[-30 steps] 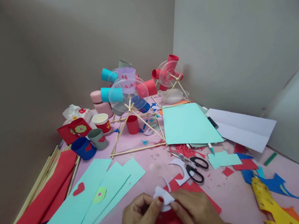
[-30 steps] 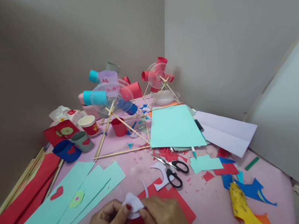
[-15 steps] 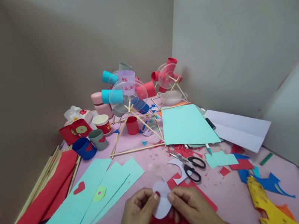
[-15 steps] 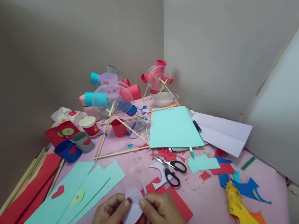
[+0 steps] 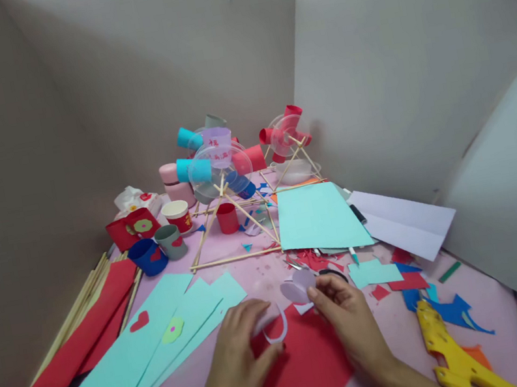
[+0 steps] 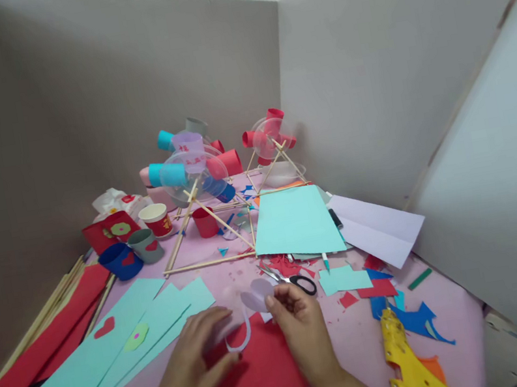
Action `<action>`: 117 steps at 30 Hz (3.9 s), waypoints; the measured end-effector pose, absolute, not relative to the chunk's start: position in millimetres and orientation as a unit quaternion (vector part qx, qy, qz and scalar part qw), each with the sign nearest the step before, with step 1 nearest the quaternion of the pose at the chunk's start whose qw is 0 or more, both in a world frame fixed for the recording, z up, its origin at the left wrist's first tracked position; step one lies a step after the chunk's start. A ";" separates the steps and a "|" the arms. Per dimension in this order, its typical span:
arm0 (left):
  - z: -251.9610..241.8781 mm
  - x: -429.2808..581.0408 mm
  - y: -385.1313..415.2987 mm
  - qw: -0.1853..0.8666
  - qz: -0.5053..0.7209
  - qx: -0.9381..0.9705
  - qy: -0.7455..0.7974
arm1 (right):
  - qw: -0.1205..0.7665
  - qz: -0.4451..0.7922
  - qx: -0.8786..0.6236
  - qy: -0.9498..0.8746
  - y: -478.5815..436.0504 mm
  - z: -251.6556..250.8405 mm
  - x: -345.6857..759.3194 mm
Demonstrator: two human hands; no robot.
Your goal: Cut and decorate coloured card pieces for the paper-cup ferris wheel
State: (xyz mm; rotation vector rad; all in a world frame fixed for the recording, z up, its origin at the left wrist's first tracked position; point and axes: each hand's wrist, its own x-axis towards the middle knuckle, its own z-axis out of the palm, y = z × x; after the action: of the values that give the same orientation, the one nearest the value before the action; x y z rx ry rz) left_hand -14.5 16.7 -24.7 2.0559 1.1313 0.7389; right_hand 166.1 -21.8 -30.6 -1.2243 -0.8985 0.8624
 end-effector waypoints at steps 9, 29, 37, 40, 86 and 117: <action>-18.5 -20.2 36.2 0.113 0.314 0.799 0.501 | 0.490 0.626 -0.493 -0.353 -26.5 -41.8 148.8; -32.9 -19.6 2.1 0.181 0.218 0.858 0.429 | 0.264 0.242 -0.660 -0.661 -31.2 -47.9 150.8; -34.3 -21.2 1.2 0.209 0.281 0.831 0.432 | 0.305 0.287 -0.654 -0.630 -27.2 -51.1 147.0; -35.9 -26.3 0.8 0.206 0.321 0.803 0.458 | 0.324 0.311 -0.649 -0.615 -27.7 -48.0 149.5; -20.0 7.5 2.5 0.572 0.313 0.593 0.473 | 0.496 0.381 -0.554 -0.549 -23.8 -36.3 158.8; -26.1 6.1 4.1 0.628 0.289 0.544 0.475 | 0.528 0.545 -0.481 -0.440 -24.6 -33.5 151.2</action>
State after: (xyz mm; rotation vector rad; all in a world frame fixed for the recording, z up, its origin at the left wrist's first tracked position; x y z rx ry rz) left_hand 6.1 4.1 -26.1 1.2460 1.0894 0.6623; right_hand 151.2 -24.6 -33.5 -1.1491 -1.0512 1.3024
